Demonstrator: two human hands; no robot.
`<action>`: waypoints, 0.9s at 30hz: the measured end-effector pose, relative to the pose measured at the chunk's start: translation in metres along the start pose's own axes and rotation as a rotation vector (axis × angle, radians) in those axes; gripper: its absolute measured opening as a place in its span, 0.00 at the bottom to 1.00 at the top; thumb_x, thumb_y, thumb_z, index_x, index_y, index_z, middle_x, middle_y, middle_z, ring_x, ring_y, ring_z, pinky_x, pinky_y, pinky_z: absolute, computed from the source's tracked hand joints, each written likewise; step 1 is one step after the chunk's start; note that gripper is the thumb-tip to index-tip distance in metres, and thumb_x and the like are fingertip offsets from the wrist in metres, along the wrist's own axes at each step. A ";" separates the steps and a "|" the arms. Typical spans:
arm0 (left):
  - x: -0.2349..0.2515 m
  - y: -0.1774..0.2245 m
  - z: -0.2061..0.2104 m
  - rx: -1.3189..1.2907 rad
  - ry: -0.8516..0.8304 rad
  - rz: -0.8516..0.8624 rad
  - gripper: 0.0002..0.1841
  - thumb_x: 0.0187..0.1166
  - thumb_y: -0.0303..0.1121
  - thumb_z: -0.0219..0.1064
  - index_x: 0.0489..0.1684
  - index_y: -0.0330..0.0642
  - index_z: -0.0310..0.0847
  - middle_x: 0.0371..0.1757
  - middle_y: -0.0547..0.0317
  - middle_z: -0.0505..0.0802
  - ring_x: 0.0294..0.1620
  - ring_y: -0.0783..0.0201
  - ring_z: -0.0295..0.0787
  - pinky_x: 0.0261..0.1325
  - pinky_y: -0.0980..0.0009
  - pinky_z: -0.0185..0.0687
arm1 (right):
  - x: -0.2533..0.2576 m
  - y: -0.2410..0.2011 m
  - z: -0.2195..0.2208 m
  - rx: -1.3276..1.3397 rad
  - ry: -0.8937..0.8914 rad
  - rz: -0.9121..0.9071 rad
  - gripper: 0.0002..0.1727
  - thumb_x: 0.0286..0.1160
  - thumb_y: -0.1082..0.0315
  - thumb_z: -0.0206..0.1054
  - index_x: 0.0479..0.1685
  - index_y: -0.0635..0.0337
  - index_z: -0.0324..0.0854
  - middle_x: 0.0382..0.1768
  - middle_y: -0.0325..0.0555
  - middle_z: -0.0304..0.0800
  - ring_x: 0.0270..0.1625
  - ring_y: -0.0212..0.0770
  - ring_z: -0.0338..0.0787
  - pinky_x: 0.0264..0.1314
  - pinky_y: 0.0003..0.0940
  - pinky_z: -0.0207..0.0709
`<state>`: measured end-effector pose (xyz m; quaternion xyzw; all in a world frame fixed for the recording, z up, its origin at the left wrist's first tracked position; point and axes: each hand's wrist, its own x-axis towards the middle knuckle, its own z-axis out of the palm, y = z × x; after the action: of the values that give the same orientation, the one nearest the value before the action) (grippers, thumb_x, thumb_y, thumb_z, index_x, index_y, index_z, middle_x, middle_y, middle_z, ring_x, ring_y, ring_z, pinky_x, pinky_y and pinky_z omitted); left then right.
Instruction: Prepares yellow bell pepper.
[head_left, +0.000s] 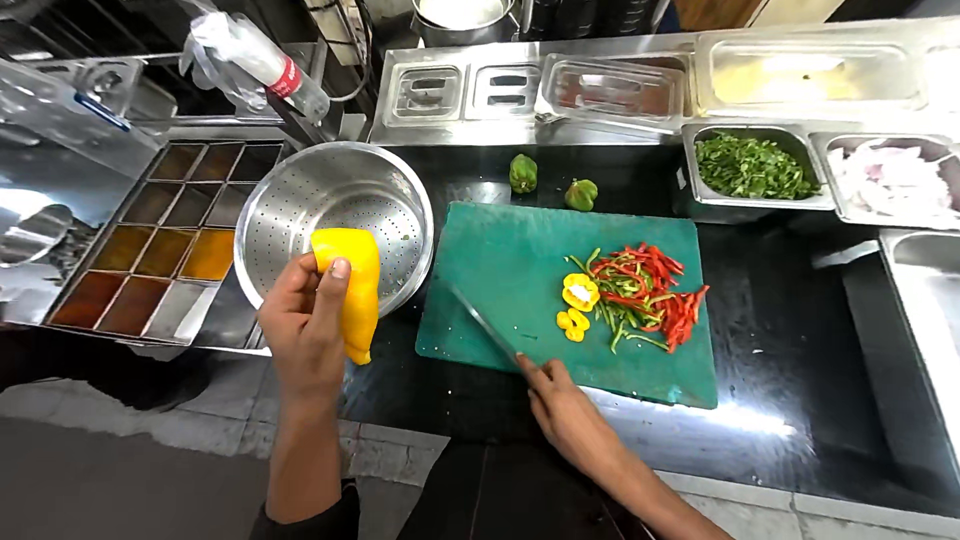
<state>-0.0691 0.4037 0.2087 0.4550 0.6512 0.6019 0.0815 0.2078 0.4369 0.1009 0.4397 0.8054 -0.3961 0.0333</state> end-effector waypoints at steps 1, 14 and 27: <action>0.000 -0.003 0.000 0.012 -0.011 -0.010 0.06 0.86 0.35 0.59 0.50 0.48 0.81 0.34 0.82 0.89 0.32 0.85 0.87 0.37 0.85 0.86 | 0.003 0.003 0.001 -0.027 0.049 0.064 0.31 0.87 0.69 0.54 0.91 0.51 0.64 0.66 0.67 0.78 0.54 0.58 0.91 0.59 0.46 0.86; 0.004 -0.020 0.097 0.474 -0.678 0.109 0.16 0.84 0.36 0.67 0.62 0.37 0.87 0.54 0.43 0.91 0.49 0.47 0.92 0.53 0.44 0.87 | -0.059 0.046 -0.003 0.036 -0.267 -0.147 0.29 0.85 0.64 0.59 0.87 0.41 0.72 0.64 0.62 0.82 0.56 0.58 0.89 0.57 0.55 0.84; -0.009 -0.062 0.225 0.325 -1.012 -0.104 0.26 0.87 0.49 0.63 0.70 0.36 0.82 0.73 0.37 0.83 0.74 0.39 0.78 0.75 0.43 0.75 | -0.160 0.106 0.026 0.521 0.212 0.021 0.26 0.72 0.73 0.68 0.74 0.54 0.84 0.50 0.53 0.91 0.45 0.40 0.90 0.48 0.36 0.86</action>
<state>0.0529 0.5662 0.0927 0.6624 0.6370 0.1939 0.3435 0.3763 0.3421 0.0828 0.4806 0.6709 -0.5412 -0.1614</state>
